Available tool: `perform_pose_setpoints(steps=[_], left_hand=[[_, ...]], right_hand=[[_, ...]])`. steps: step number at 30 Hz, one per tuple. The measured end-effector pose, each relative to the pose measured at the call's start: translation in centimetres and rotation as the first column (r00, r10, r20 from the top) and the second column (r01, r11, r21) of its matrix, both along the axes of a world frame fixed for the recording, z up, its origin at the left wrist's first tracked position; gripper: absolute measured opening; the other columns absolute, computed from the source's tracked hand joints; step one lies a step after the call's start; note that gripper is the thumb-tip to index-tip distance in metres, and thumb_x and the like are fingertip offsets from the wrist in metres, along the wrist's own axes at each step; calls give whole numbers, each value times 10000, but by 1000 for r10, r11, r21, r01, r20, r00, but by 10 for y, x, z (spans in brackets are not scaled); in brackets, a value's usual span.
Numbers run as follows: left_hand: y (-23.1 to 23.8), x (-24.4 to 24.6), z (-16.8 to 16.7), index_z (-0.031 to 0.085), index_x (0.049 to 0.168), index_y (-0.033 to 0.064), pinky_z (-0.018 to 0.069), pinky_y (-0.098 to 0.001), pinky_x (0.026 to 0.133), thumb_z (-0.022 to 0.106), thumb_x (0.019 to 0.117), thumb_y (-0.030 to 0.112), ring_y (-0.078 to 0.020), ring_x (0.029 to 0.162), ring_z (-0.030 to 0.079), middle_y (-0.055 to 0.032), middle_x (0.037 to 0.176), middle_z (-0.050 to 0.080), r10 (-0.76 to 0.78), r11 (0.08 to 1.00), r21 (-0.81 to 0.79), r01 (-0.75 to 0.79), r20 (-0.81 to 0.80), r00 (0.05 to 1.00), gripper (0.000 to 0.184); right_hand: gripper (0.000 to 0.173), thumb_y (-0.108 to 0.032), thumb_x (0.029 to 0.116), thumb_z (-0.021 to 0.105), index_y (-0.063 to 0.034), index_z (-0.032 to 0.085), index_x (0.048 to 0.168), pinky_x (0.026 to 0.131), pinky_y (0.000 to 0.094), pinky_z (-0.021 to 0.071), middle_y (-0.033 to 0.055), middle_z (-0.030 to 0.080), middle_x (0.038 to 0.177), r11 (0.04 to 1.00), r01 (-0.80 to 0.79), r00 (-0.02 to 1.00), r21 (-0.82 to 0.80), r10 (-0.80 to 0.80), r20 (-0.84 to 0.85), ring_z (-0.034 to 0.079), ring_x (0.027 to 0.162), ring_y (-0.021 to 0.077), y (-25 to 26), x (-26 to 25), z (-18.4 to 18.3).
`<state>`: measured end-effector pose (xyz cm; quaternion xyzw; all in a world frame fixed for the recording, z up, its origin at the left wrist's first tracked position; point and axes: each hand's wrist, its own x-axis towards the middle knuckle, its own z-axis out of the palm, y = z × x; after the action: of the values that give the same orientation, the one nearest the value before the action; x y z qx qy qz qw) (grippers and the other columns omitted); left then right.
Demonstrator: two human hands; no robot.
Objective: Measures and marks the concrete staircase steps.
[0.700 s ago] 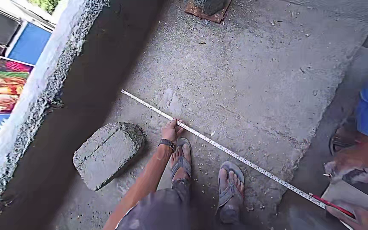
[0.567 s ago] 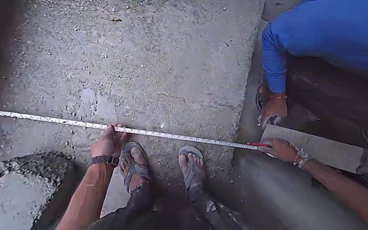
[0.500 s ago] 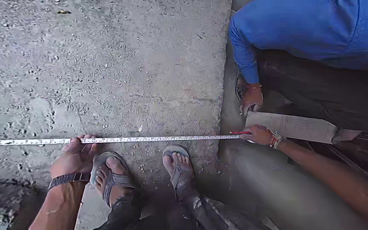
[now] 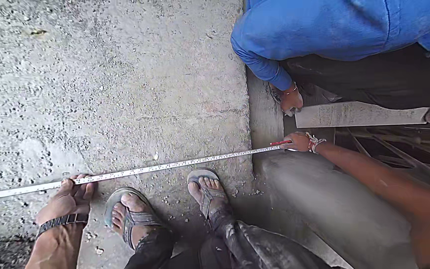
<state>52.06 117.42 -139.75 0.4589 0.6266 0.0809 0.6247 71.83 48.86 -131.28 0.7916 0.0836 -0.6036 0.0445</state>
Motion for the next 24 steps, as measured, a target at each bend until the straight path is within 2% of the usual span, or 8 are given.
perform_pose_setpoints(steps=[2,4,9,13,16,20,22,24], left_hand=[[2,4,-4,607,1168,55,620,-298,679,507,1097,262,-144,810,726,-48,964,718,3,1000,25,-3,-36,999,241],[5,7,0,574,1171,67,614,-290,686,508,1098,256,-132,813,715,-47,958,697,18,999,36,-16,-59,998,213],[11,9,1,589,1180,60,609,-295,703,502,1101,266,-148,843,723,-68,988,715,-16,997,68,19,-53,998,238],[11,6,2,595,1158,79,615,-301,724,488,1104,294,-149,851,726,-47,991,717,-34,998,50,36,-44,998,246],[23,-4,-13,610,1182,74,618,-345,728,479,1106,316,-178,868,720,-62,1013,709,-43,997,70,46,-40,998,285],[25,-10,-22,616,1184,86,609,-357,781,457,1110,337,-176,918,713,-53,1025,713,-55,995,81,55,-9,998,307],[5,2,-5,606,1150,115,597,-313,758,424,1122,338,-139,873,706,-25,974,706,-14,995,100,19,-54,998,290],[-28,22,20,563,1054,180,599,-218,659,381,1134,336,-55,745,695,50,846,668,24,990,142,-8,-115,993,253]], right_hand=[[586,-511,1039,555,62,670,1081,969,605,446,289,665,1043,999,24,999,-21,-24,-25,634,1052,433,3,-5,-4],[580,-503,1038,564,64,680,1084,978,593,447,284,672,1050,999,37,999,-28,-38,-30,638,1059,424,12,-8,-5],[512,-469,1033,590,26,693,957,887,574,479,222,677,920,999,42,998,4,-42,43,655,933,377,13,-9,-14],[493,-476,1005,635,6,717,942,888,585,487,211,693,892,999,37,995,20,-38,91,670,922,385,7,-12,-20],[504,-509,1001,618,-14,708,973,890,602,495,207,695,929,1000,3,997,16,-4,76,672,953,388,4,-9,-22],[526,-498,1003,621,22,705,1011,931,619,470,245,694,1001,1000,30,996,1,-30,79,660,1016,419,9,-4,-20],[530,-502,1004,614,20,700,1019,951,625,464,245,692,1026,1000,15,995,-17,-13,97,659,1043,417,14,-4,-17],[530,-511,1004,607,9,705,1034,967,627,462,234,702,1047,999,-27,992,-33,31,124,662,1071,407,21,-2,-12]])
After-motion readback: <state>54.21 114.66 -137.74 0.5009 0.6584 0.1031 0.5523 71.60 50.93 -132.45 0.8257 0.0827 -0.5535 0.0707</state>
